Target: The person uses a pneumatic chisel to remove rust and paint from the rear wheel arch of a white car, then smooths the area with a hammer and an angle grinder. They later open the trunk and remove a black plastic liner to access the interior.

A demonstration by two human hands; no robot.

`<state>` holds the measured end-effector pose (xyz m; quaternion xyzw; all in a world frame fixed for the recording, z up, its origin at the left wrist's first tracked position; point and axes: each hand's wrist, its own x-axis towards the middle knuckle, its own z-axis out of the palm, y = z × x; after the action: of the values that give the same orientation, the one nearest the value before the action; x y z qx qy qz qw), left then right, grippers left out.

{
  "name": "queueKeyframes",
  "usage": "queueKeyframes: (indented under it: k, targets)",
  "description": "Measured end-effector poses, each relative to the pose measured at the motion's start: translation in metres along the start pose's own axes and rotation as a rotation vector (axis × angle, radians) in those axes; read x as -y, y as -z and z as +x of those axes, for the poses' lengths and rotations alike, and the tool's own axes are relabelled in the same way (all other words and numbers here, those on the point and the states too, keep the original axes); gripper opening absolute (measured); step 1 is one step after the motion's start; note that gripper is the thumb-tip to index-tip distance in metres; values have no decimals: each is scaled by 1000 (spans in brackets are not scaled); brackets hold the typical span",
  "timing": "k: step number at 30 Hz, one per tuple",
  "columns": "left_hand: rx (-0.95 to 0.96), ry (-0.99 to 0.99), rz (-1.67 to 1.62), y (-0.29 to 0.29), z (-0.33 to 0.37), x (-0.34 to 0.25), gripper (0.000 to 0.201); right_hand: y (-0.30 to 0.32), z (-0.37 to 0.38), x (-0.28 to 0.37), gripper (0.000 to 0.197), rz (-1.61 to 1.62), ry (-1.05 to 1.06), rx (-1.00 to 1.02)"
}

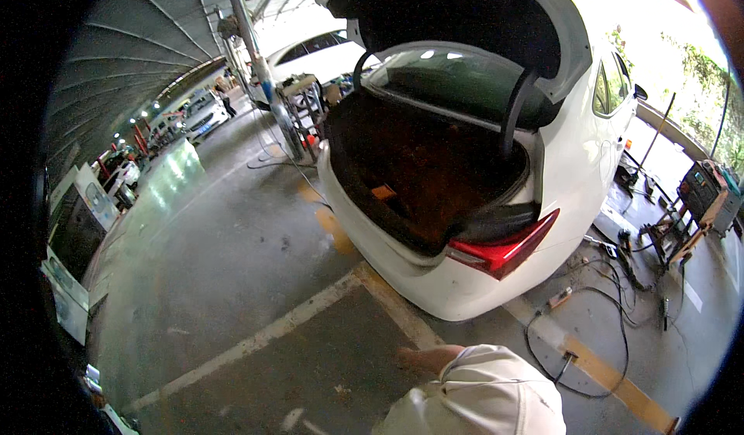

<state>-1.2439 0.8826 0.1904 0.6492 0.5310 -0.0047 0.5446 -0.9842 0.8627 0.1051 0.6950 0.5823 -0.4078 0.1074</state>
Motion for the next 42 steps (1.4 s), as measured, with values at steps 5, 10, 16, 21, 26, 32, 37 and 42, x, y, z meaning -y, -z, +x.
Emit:
queueKeyframes:
  k: [5,10,16,21,26,32,37,42]
  targets:
    - [37,82,66,62,44,31,23,69,-8,58,38,531,-39,-100]
    - [264,17,227,112,115,37,23,18,-14,-7,29,421,-202,-266]
    - [458,-70,325,195,210,7,22,-38,-119,-73,24,485,-957,-174]
    - [466,125,194,295,327,5,22,53,-134,-11,24,820,-1175,-928]
    - [-10,178,106,337,480,-46,14,199,-154,18,21,547,-1036,-1157]
    - [168,87,58,282,459,-152,17,317,-173,-83,26,-570,-1114,-972]
    - [667,-111,492,213,470,-155,31,334,-174,-137,22,-301,-1269,-382]
    - [476,-171,356,217,465,-184,36,344,-160,-135,27,-167,-1192,-330]
